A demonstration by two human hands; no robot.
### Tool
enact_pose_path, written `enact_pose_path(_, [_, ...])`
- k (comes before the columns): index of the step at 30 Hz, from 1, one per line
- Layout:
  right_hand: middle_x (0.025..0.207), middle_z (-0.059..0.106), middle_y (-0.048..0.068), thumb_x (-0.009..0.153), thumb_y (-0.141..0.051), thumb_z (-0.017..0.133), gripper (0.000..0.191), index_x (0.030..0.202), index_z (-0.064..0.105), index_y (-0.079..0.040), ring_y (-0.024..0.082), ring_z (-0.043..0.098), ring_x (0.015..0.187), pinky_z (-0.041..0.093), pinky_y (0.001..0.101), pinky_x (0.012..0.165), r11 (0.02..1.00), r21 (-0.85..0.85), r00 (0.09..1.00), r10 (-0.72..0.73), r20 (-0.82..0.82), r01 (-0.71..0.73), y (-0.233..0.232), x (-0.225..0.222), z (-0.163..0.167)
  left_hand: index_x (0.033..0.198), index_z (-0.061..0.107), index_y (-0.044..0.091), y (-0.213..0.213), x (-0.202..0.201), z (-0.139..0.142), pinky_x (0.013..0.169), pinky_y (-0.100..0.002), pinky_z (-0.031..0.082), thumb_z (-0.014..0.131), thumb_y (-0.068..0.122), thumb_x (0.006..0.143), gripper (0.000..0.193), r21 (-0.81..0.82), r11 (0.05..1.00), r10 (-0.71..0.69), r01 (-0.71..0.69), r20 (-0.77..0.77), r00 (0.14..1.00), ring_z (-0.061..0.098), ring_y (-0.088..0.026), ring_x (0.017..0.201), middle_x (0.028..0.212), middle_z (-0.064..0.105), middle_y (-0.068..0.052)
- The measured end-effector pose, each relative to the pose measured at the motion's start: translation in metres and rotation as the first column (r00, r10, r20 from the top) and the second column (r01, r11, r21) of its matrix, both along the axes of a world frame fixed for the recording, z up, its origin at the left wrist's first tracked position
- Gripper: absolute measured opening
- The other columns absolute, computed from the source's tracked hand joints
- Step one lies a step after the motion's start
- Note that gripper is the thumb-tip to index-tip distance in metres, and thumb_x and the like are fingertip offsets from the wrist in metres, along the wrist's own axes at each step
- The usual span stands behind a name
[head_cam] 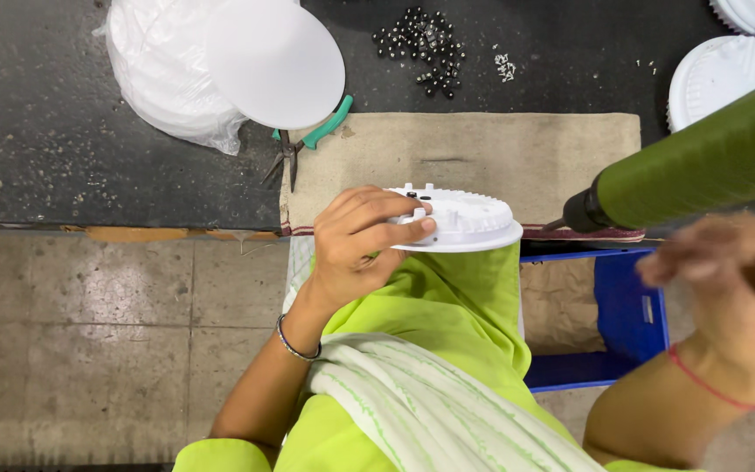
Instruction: The person picks up a round white light fixture base, places small screws onto it, and uses an electric screwdriver to drive the screws in. They then fit a white diffuser cover onto the base, turn the assembled unit over, and set it on a stack of finished fixtures.
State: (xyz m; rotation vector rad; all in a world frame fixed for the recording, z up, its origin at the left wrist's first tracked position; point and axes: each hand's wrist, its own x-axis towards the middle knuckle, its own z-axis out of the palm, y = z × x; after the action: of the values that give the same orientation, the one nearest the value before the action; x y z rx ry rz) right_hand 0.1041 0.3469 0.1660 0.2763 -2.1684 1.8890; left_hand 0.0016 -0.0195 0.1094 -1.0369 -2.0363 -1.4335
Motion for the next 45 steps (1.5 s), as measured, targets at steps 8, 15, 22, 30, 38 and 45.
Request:
enact_pose_path(8, [0.091, 0.069, 0.017, 0.115, 0.008, 0.059, 0.009, 0.107, 0.057, 0.003, 0.022, 0.068, 0.077, 0.054, 0.0297, 0.07, 0.968, -0.071, 0.971, -0.24, 0.016, 0.241, 0.019, -0.079, -0.052, 0.105, 0.073, 0.012, -0.001, -0.002, -0.002, 0.09, -0.038, 0.056, 0.08, -0.003, 0.074, 0.035, 0.046, 0.999, 0.01, -0.011, 0.013, 1.0, 0.071, -0.025, 0.1, 0.111, 0.073, -0.003])
enact_pose_path(15, [0.094, 0.075, 0.01, 0.099, -0.001, 0.073, 0.013, 0.112, 0.073, 0.002, 0.011, 0.073, 0.082, 0.06, 0.025, 0.074, 0.911, 0.277, 0.941, -0.334, 0.054, 0.307, 0.004, -0.184, -0.113, 0.109, 0.073, 0.012, 0.011, -0.009, 0.011, 0.08, -0.036, 0.055, 0.082, 0.0, 0.07, 0.042, -0.056, 0.998, 0.037, -0.038, -0.021, 0.999, 0.07, -0.025, 0.094, 0.111, 0.074, -0.006])
enact_pose_path(22, [0.092, 0.073, 0.01, 0.089, -0.003, 0.08, 0.015, 0.104, 0.078, -0.004, 0.018, 0.072, 0.081, 0.056, 0.03, 0.073, 0.771, 0.561, 0.953, -0.271, -0.138, 0.301, -0.002, -0.243, -0.15, 0.112, 0.074, 0.012, 0.035, -0.016, 0.011, 0.082, -0.036, 0.055, 0.085, 0.003, 0.074, 0.04, -0.089, 0.994, 0.068, -0.071, -0.038, 0.997, 0.07, -0.025, 0.096, 0.112, 0.072, -0.005])
enact_pose_path(30, [0.093, 0.071, 0.006, 0.088, -0.01, 0.082, 0.011, 0.099, 0.08, -0.011, 0.023, 0.07, 0.079, 0.053, 0.0368, 0.07, 0.656, 0.682, 0.943, -0.281, -0.179, 0.325, -0.011, -0.249, -0.147, 0.112, 0.074, 0.012, 0.038, -0.015, 0.011, 0.083, -0.037, 0.055, 0.082, 0.002, 0.073, 0.041, -0.092, 0.994, 0.061, -0.062, -0.021, 0.998, 0.071, -0.026, 0.099, 0.112, 0.072, -0.006])
enact_pose_path(38, [0.095, 0.07, 0.008, 0.094, -0.009, 0.079, 0.007, 0.099, 0.076, -0.006, 0.021, 0.069, 0.082, 0.054, 0.0343, 0.073, 0.695, 0.65, 0.952, -0.225, -0.21, 0.307, -0.016, -0.248, -0.134, 0.112, 0.076, 0.014, 0.026, -0.009, 0.021, 0.086, -0.037, 0.056, 0.079, 0.0, 0.073, 0.042, -0.102, 0.994, 0.043, -0.044, -0.005, 0.999, 0.071, -0.025, 0.1, 0.112, 0.073, -0.005])
enact_pose_path(45, [0.095, 0.069, 0.0, 0.106, -0.005, 0.071, 0.007, 0.109, 0.069, 0.001, 0.005, 0.064, 0.084, 0.054, 0.0204, 0.076, 0.952, 0.282, 0.982, -0.154, 0.112, 0.117, -0.037, -0.159, -0.046, 0.107, 0.077, 0.014, 0.016, -0.011, 0.016, 0.088, -0.037, 0.056, 0.072, -0.002, 0.072, 0.039, -0.075, 0.997, 0.01, -0.008, 0.018, 1.0, 0.071, -0.024, 0.102, 0.112, 0.074, -0.003])
